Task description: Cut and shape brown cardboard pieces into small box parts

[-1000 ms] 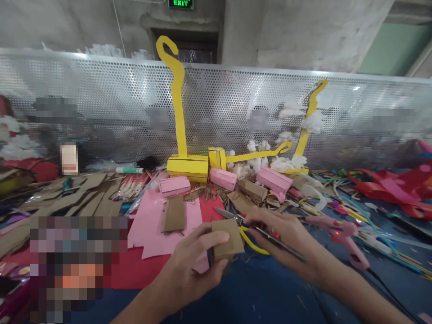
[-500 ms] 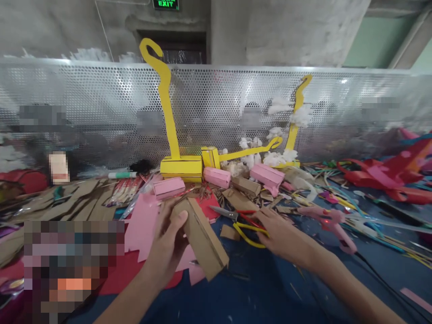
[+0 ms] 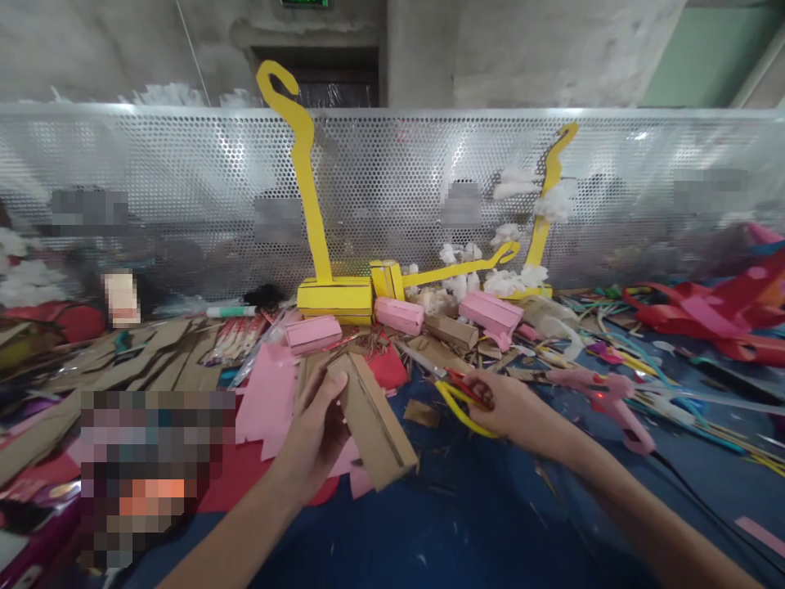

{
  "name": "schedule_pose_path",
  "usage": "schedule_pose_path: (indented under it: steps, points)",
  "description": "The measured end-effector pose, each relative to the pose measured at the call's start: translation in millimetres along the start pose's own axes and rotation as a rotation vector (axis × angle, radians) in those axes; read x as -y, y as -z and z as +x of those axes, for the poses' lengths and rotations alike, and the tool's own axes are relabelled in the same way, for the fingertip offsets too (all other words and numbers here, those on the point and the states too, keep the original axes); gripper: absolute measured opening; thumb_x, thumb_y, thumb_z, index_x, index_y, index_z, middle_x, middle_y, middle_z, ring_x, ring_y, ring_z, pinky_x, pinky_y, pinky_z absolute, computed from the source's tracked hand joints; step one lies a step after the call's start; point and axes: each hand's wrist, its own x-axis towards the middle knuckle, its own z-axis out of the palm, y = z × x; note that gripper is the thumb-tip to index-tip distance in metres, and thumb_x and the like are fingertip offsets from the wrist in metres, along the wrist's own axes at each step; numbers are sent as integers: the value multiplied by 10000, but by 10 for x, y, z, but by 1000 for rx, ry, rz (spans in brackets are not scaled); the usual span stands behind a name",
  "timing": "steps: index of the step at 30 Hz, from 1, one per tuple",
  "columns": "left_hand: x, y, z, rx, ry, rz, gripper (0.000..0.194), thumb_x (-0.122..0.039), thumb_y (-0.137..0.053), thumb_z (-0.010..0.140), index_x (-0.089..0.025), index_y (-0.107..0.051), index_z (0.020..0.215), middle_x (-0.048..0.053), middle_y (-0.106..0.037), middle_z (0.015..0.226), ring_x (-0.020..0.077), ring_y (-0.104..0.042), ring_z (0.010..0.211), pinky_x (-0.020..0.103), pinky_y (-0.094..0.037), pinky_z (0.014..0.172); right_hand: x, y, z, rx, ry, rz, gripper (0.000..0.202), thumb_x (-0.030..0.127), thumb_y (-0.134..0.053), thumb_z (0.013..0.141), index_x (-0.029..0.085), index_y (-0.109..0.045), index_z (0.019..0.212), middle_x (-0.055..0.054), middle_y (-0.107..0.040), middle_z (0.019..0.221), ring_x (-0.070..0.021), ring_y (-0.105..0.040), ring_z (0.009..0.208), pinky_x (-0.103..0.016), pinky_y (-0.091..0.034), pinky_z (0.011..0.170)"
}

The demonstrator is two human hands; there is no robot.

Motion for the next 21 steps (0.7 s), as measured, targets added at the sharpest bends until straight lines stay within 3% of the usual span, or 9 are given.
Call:
schedule_pose_path:
  steps: [4,6,8,11,16,21]
  points:
    - [0,15,8,10,9,-32,490,-376,-864,733,-257,-638,1151,-11,-728,915,133,-678,709,218,-536,603,25,76,-14,0,20,234,240,303,-542,905,165,-690,1033,-53,-721,820,-195,-684,669,-273,-526,592]
    - [11,23,27,58,17,-78,479,-354,-870,726,-267,-624,1128,-21,-721,919,122,-675,728,209,-521,625,77,28,-53,-66,-22,506,246,350,-525,965,178,-695,1010,-54,-705,777,-171,-652,590,-247,-495,521]
    - [25,33,53,67,16,-86,494,-370,-878,703,-266,-618,1110,-13,-712,912,137,-679,748,234,-527,658,147,-54,-106,-130,-131,836,190,372,-653,930,191,-710,944,-53,-699,765,-154,-643,573,-226,-489,511]
    - [39,47,87,84,16,-94,522,-383,-902,645,-258,-612,1061,-15,-681,855,142,-657,701,263,-522,657,251,-150,-154,-135,-265,1063,160,332,-772,866,181,-762,918,-90,-727,833,-153,-676,649,-209,-510,569]
    - [35,45,93,121,3,-93,613,-397,-934,553,-252,-592,1041,-25,-646,832,140,-629,672,287,-505,666,312,-76,-79,-69,-367,1113,214,390,-824,824,197,-779,905,-45,-705,827,-102,-642,630,-238,-488,593]
    - [39,67,115,116,0,-78,594,-411,-941,534,-243,-560,958,-18,-636,823,148,-619,651,315,-510,665,229,-25,-11,-48,-360,911,293,422,-886,750,202,-719,847,-9,-641,745,-85,-571,579,-316,-413,535]
